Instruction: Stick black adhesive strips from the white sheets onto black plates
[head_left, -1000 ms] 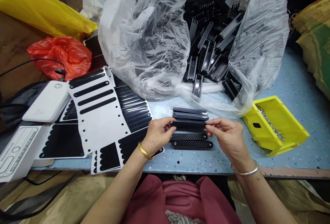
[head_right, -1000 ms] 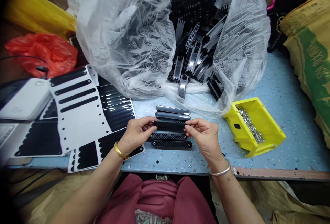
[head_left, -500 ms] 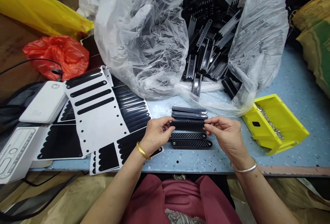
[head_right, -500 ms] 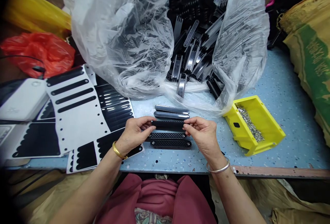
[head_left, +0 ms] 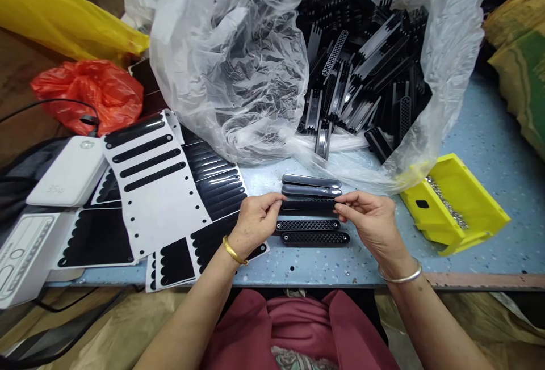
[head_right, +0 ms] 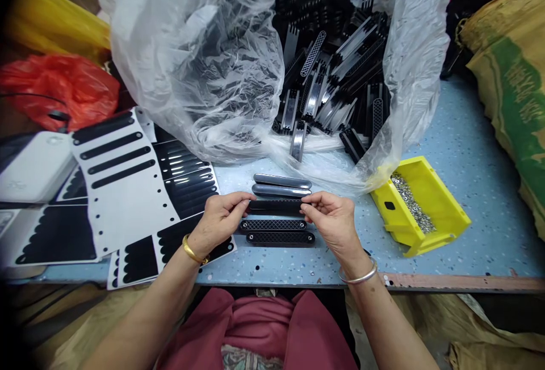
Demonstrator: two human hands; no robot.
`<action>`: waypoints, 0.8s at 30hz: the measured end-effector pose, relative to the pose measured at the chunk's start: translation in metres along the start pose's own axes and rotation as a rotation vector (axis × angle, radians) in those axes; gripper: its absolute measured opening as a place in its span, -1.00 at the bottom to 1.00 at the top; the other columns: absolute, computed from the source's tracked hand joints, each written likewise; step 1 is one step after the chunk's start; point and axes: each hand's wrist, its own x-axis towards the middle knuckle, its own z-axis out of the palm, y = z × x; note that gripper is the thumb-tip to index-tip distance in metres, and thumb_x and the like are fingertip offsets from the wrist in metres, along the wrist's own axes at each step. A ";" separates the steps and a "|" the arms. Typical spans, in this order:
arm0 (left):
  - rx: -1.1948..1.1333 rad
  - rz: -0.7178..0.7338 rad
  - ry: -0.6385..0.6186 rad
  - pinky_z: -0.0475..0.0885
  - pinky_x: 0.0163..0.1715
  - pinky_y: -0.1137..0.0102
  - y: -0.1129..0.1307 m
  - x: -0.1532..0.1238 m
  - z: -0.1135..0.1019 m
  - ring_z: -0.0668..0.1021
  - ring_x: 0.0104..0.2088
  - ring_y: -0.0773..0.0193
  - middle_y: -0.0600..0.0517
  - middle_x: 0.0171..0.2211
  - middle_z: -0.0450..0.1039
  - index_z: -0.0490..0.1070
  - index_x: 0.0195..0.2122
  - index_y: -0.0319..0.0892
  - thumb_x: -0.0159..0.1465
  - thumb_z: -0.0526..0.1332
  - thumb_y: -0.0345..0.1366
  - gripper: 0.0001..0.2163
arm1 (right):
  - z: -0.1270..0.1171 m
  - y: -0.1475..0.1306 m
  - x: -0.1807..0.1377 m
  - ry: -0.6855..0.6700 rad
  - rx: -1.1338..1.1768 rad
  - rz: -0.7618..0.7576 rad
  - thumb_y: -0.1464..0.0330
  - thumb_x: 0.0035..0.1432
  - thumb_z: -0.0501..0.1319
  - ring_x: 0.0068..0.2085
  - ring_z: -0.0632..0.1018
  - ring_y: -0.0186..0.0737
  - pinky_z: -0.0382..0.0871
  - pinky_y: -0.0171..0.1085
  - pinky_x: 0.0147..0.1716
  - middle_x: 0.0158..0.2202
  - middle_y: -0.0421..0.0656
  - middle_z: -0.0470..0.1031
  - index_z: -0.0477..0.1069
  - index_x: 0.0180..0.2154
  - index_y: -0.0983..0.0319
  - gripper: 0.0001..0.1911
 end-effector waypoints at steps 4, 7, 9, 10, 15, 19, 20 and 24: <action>0.033 0.000 0.004 0.30 -0.47 0.45 0.000 0.000 0.001 0.44 -0.55 0.35 0.07 -0.56 0.48 0.60 -0.28 -0.20 0.24 0.15 -0.32 -0.79 | 0.000 -0.001 0.000 0.000 -0.005 0.003 0.40 -0.14 0.43 -0.62 0.46 -0.37 0.33 -0.39 -0.63 -0.61 -0.21 0.52 0.60 -0.46 0.23 -0.90; 0.040 -0.006 0.005 0.27 -0.50 0.45 -0.001 0.000 0.002 0.41 -0.57 0.36 0.07 -0.58 0.45 0.60 -0.27 -0.20 0.24 0.15 -0.31 -0.79 | 0.001 -0.001 0.000 0.007 -0.024 0.007 0.39 -0.14 0.42 -0.62 0.46 -0.36 0.34 -0.38 -0.63 -0.61 -0.20 0.52 0.59 -0.45 0.24 -0.89; 0.039 -0.011 0.007 0.24 -0.53 0.45 -0.001 0.000 0.003 0.38 -0.60 0.37 0.08 -0.60 0.43 0.59 -0.28 -0.21 0.23 0.15 -0.30 -0.78 | 0.002 -0.002 0.000 0.020 -0.058 0.011 0.38 -0.14 0.41 -0.62 0.46 -0.36 0.35 -0.36 -0.62 -0.61 -0.20 0.51 0.59 -0.45 0.25 -0.89; 0.037 -0.013 0.010 0.24 -0.54 0.45 -0.001 0.000 0.003 0.37 -0.60 0.37 0.07 -0.60 0.43 0.60 -0.28 -0.21 0.23 0.15 -0.30 -0.78 | 0.002 -0.001 0.000 0.027 -0.079 0.011 0.39 -0.14 0.41 -0.62 0.45 -0.35 0.35 -0.35 -0.62 -0.62 -0.21 0.50 0.58 -0.45 0.25 -0.89; 0.019 -0.023 0.031 0.26 -0.54 0.44 -0.001 0.002 0.005 0.40 -0.59 0.35 0.04 -0.57 0.48 0.60 -0.32 -0.21 0.20 0.17 -0.29 -0.79 | 0.004 0.003 0.002 0.044 -0.161 -0.027 0.37 -0.15 0.37 -0.61 0.42 -0.34 0.29 -0.34 -0.62 -0.64 -0.22 0.45 0.56 -0.45 0.26 -0.87; -0.007 -0.041 0.031 0.27 -0.57 0.45 -0.004 0.003 0.006 0.42 -0.60 0.35 0.05 -0.59 0.47 0.59 -0.33 -0.21 0.19 0.18 -0.28 -0.80 | 0.004 0.005 0.004 0.026 -0.208 -0.035 0.36 -0.12 0.33 -0.60 0.43 -0.33 0.28 -0.33 -0.59 -0.63 -0.26 0.41 0.52 -0.35 0.28 -0.79; -0.012 -0.048 0.026 0.28 -0.56 0.45 -0.005 0.003 0.006 0.43 -0.60 0.34 0.05 -0.59 0.47 0.58 -0.32 -0.21 0.19 0.18 -0.28 -0.81 | 0.004 0.005 0.004 0.020 -0.223 -0.038 0.35 -0.11 0.32 -0.60 0.42 -0.33 0.27 -0.33 -0.59 -0.63 -0.27 0.39 0.51 -0.31 0.28 -0.76; 0.022 -0.060 0.020 0.32 -0.53 0.45 -0.006 0.002 0.004 0.47 -0.59 0.33 0.06 -0.57 0.48 0.56 -0.31 -0.20 0.21 0.15 -0.29 -0.80 | 0.003 0.006 0.005 -0.003 -0.283 -0.079 0.34 -0.08 0.29 -0.60 0.39 -0.34 0.25 -0.32 -0.59 -0.64 -0.30 0.35 0.49 -0.31 0.26 -0.78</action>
